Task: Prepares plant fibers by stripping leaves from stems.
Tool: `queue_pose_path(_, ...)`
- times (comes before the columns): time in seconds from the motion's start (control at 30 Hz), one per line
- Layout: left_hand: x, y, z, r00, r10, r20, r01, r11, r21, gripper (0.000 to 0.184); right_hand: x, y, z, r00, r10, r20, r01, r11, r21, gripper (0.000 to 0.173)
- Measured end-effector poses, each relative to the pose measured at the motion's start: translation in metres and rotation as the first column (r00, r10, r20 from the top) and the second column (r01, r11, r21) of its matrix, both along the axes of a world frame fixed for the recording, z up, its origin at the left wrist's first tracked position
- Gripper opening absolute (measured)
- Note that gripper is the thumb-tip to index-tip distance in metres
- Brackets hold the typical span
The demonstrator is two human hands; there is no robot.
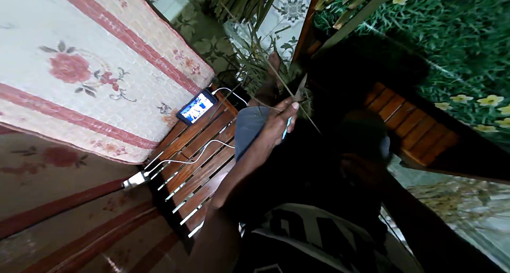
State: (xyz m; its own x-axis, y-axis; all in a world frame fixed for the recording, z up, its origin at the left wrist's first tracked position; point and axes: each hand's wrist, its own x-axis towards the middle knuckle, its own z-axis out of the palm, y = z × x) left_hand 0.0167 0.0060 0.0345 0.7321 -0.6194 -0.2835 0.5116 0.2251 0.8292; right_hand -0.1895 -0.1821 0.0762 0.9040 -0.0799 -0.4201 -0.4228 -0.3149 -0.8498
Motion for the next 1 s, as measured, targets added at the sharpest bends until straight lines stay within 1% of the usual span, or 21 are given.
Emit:
queue_pose_path(0.03, -0.009, -0.002, -0.002, 1.0, -0.013, -0.004, 0.013, 1.0, -0.004, 0.032, 0.01, 0.005, 0.004, 1.0, -0.025, -0.017, 0.027, 0.998, 0.065, 0.037)
queue_pose_path(0.1, -0.029, -0.006, -0.003, 0.998, -0.07, -0.004, 0.07, 0.998, 0.0, 0.034, 0.032, 0.015, 0.007, 0.998, -0.059, -0.012, 0.06, 0.991, 0.119, 0.037)
queue_pose_path(0.2, -0.043, -0.007, -0.002, 0.995, -0.098, -0.01, 0.098, 0.995, -0.011, 0.033, 0.055, 0.021, 0.0, 0.995, -0.055, 0.085, 0.045, 0.992, 0.115, 0.034)
queue_pose_path(0.3, -0.035, -0.002, 0.001, 0.997, -0.067, -0.03, 0.068, 0.998, 0.003, 0.033, 0.062, 0.021, -0.007, 0.99, -0.017, 0.143, 0.003, 0.995, 0.098, 0.034)
queue_pose_path(0.4, -0.019, 0.001, 0.004, 0.998, -0.006, -0.06, 0.007, 1.0, 0.01, 0.034, 0.057, 0.021, -0.006, 0.992, -0.009, 0.127, -0.003, 0.996, 0.092, 0.033)
queue_pose_path(0.47, -0.003, 0.003, 0.007, 0.998, 0.021, -0.053, -0.02, 1.0, 0.014, 0.034, 0.048, 0.021, -0.001, 0.996, 0.007, 0.085, -0.014, 0.996, 0.082, 0.034)
queue_pose_path(0.53, 0.01, 0.005, 0.009, 0.999, 0.038, -0.034, -0.038, 0.999, 0.001, 0.034, 0.036, 0.02, -0.004, 0.996, 0.003, 0.091, -0.011, 0.996, 0.087, 0.034)
queue_pose_path(0.63, 0.028, 0.007, 0.016, 0.997, 0.067, -0.042, -0.066, 0.998, 0.022, 0.033, 0.015, 0.009, -0.005, 0.999, 0.042, 0.012, -0.043, 0.992, 0.122, 0.034)
queue_pose_path(0.7, 0.038, 0.007, 0.02, 0.996, 0.072, -0.055, -0.069, 0.997, 0.046, 0.032, -0.003, -0.002, -0.007, 0.996, 0.09, 0.003, -0.09, 0.994, 0.054, 0.035)
queue_pose_path(0.73, 0.044, 0.006, 0.019, 0.995, 0.081, -0.055, -0.079, 0.996, 0.049, 0.032, -0.014, -0.007, -0.008, 0.992, 0.121, 0.033, -0.121, 0.993, -0.016, 0.034)
queue_pose_path(0.8, 0.062, 0.006, 0.016, 0.996, 0.072, -0.047, -0.071, 0.997, 0.018, 0.032, -0.034, -0.018, -0.01, 0.984, 0.174, 0.046, -0.167, 0.979, -0.118, 0.033)
queue_pose_path(0.87, 0.076, 0.002, 0.016, 0.997, 0.069, -0.037, -0.068, 0.998, 0.017, 0.032, -0.057, -0.035, -0.019, 0.955, 0.268, 0.127, -0.228, 0.938, -0.261, 0.031)
queue_pose_path(0.9, 0.081, -0.001, 0.018, 0.997, 0.062, -0.038, -0.062, 0.998, 0.025, 0.031, -0.066, -0.043, -0.02, 0.972, 0.232, 0.037, -0.219, 0.951, -0.216, 0.033)
queue_pose_path(0.93, 0.087, -0.004, 0.02, 0.998, 0.056, -0.04, -0.055, 0.998, 0.034, 0.03, -0.075, -0.051, -0.021, 0.98, 0.176, -0.088, -0.188, 0.97, -0.156, 0.033)
queue_pose_path(0.97, 0.092, -0.007, 0.022, 0.998, 0.048, -0.035, -0.047, 0.998, 0.042, 0.03, -0.083, -0.058, -0.021, 0.97, 0.104, -0.219, -0.127, 0.987, -0.096, 0.031)
queue_pose_path(1.0, 0.097, -0.011, 0.025, 0.999, 0.047, -0.024, -0.045, 0.998, 0.049, 0.03, -0.091, -0.064, -0.022, 0.941, 0.012, -0.339, -0.025, 0.999, -0.036, 0.027)
